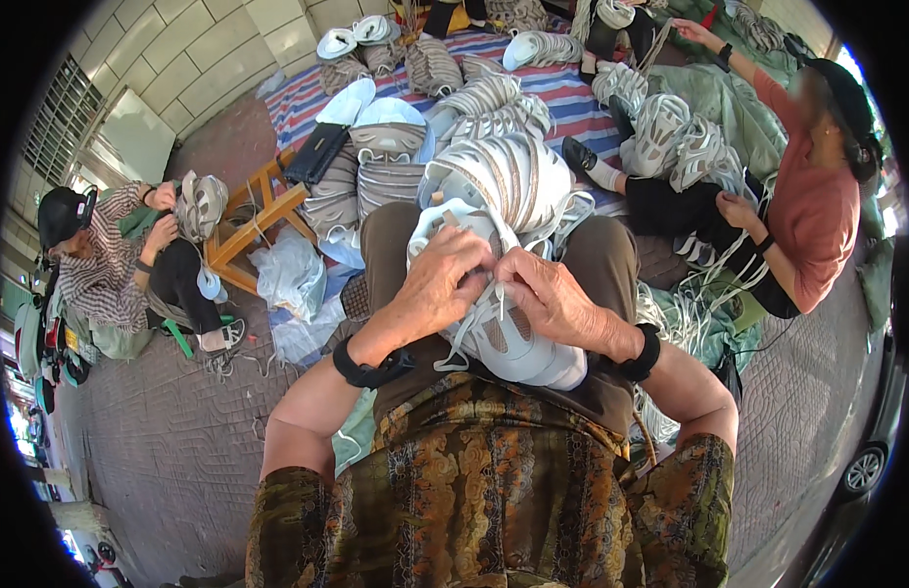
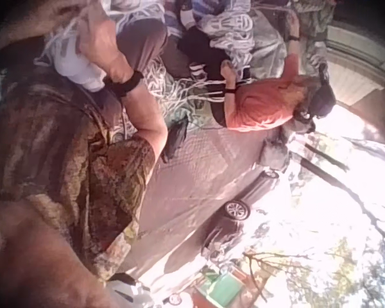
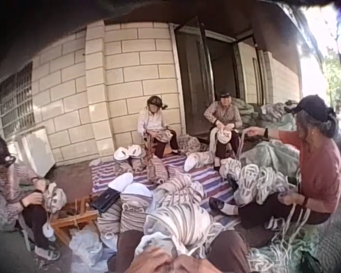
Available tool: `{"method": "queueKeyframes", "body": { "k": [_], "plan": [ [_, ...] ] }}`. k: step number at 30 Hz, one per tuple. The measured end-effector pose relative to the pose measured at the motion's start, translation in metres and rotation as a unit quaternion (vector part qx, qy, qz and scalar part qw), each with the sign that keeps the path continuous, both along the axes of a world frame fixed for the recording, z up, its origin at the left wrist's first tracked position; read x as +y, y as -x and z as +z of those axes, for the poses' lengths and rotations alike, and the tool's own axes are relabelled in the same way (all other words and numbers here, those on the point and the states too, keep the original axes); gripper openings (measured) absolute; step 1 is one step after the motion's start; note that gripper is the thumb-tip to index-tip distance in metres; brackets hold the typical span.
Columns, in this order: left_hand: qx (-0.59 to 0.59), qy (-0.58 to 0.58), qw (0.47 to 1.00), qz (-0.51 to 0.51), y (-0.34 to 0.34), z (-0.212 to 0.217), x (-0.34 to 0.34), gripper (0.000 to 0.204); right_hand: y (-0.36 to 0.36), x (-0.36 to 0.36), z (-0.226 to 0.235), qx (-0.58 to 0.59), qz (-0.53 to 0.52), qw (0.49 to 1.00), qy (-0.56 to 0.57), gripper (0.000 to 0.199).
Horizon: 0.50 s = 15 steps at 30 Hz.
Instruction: The person threads white shoelaces through the eyelets of a white sneaker resting on their lap. They pull the laces tight and adjust the tension repeatedly to ensure the lacing is even. The task is performed by hand without tools.
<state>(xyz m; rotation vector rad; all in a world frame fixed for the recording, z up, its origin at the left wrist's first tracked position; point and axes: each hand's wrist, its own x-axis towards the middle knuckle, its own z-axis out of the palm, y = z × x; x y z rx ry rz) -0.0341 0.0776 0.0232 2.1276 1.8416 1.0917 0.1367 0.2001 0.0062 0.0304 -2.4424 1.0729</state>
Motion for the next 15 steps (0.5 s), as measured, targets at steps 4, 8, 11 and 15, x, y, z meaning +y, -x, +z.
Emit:
{"method": "queueKeyframes", "body": {
  "k": [4,8,11,15],
  "plan": [
    [0.056,-0.027,0.998,-0.017,0.005,-0.021,0.007,0.027,0.015,-0.022,0.051,0.143,0.026,0.984,-0.105,0.011],
    [0.048,-0.018,0.998,-0.023,0.004,-0.023,0.005,0.026,0.031,-0.047,0.131,0.215,0.091,0.972,-0.029,0.012],
    [0.029,-0.02,0.999,-0.013,-0.004,-0.022,0.0,0.026,0.043,-0.057,0.153,0.224,0.126,0.966,0.042,0.01],
    [0.005,-0.03,0.999,0.013,-0.017,-0.021,0.006,0.026,0.033,-0.034,0.113,0.178,0.067,0.966,0.176,0.012]
  ]
}}
